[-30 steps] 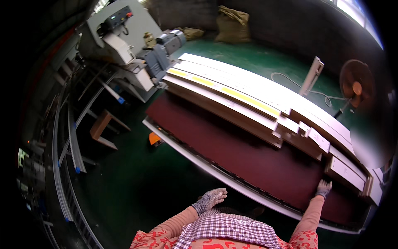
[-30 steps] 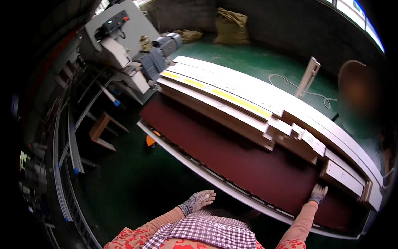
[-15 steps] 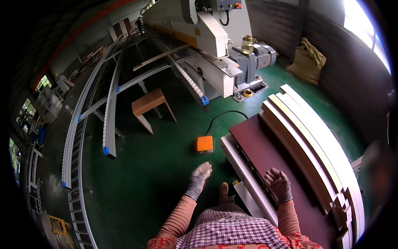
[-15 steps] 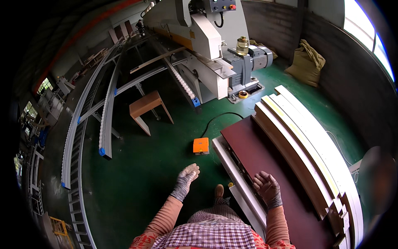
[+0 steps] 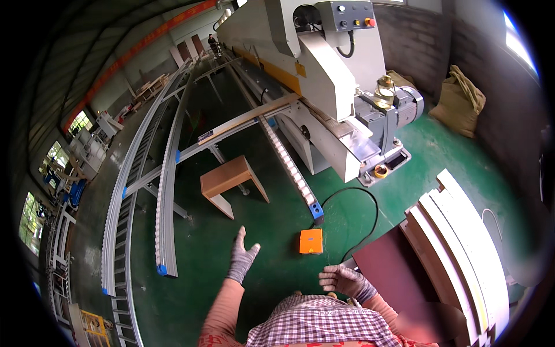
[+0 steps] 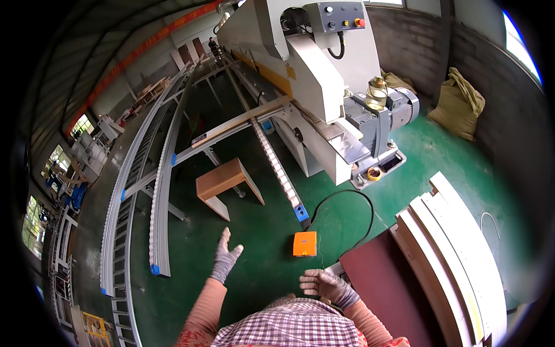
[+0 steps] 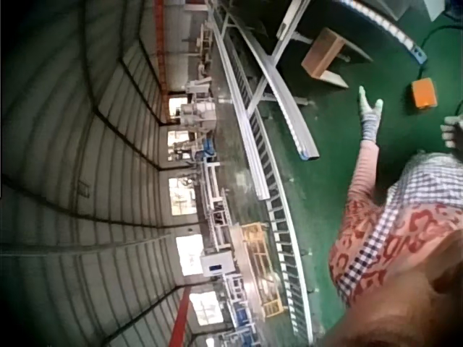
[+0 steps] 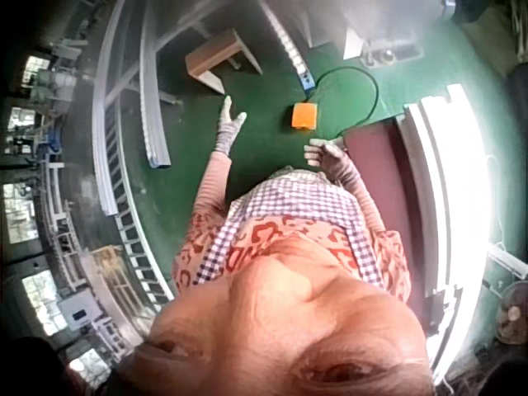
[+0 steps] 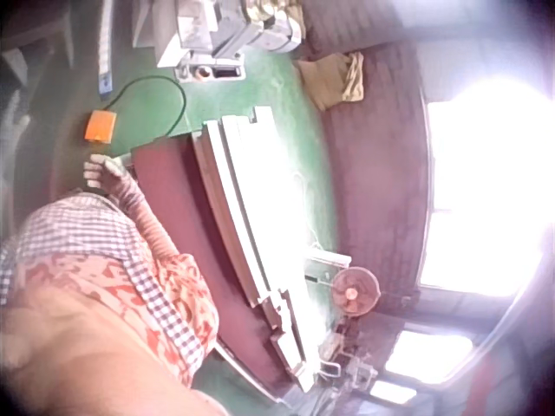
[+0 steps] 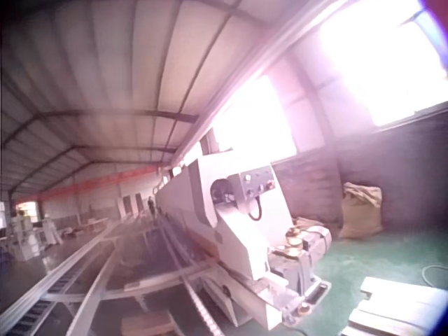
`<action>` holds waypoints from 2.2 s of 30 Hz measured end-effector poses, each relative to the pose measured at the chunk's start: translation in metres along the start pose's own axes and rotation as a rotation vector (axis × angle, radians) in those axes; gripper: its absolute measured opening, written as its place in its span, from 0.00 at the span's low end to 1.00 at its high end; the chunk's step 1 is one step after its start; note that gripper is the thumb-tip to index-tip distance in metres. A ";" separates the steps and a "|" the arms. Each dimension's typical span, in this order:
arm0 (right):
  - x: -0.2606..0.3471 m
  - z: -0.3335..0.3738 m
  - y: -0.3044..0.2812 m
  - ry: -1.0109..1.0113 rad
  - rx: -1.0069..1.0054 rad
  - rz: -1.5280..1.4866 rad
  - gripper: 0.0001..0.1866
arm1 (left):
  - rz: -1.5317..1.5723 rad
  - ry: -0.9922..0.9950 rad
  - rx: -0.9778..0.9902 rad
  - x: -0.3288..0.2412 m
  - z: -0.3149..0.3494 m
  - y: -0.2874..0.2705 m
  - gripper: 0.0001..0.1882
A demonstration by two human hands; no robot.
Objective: The person operates a woodworking machine, feeding white rectangular wooden planks into the processing unit one by one. After the machine processes each plank, the person retrieves it and stacks it on a nearby table.
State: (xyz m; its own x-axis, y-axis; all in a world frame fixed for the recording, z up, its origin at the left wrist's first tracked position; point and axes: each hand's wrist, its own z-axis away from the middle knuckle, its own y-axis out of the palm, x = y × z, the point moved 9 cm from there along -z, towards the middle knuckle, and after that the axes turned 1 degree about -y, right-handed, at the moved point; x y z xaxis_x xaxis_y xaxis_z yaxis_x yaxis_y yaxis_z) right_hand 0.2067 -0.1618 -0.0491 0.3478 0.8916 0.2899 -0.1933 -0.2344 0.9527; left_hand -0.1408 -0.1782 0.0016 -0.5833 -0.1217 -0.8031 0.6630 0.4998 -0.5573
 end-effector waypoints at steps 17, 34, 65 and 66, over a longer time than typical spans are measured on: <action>0.076 -0.001 -0.001 -0.936 -0.682 0.039 0.23 | -0.986 0.327 0.079 0.035 -0.546 0.062 0.61; 0.053 -0.067 -0.009 -0.896 -0.574 0.055 0.27 | -0.506 0.409 0.436 0.018 -0.365 0.022 0.40; -0.069 0.379 -0.125 -1.307 -1.622 -0.490 0.17 | -0.686 1.562 1.110 -0.338 0.246 0.434 0.51; -0.075 0.384 -0.128 -1.194 -1.638 -0.474 0.17 | -0.617 1.607 1.089 -0.339 0.254 0.438 0.51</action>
State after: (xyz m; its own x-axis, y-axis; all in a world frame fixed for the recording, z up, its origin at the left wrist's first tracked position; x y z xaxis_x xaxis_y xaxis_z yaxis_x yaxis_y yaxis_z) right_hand 0.5581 -0.3476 -0.1582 0.7630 -0.0224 0.6460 -0.1485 0.9666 0.2088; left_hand 0.4666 -0.1359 -0.0239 -0.1946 0.9802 0.0361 -0.1531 0.0060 -0.9882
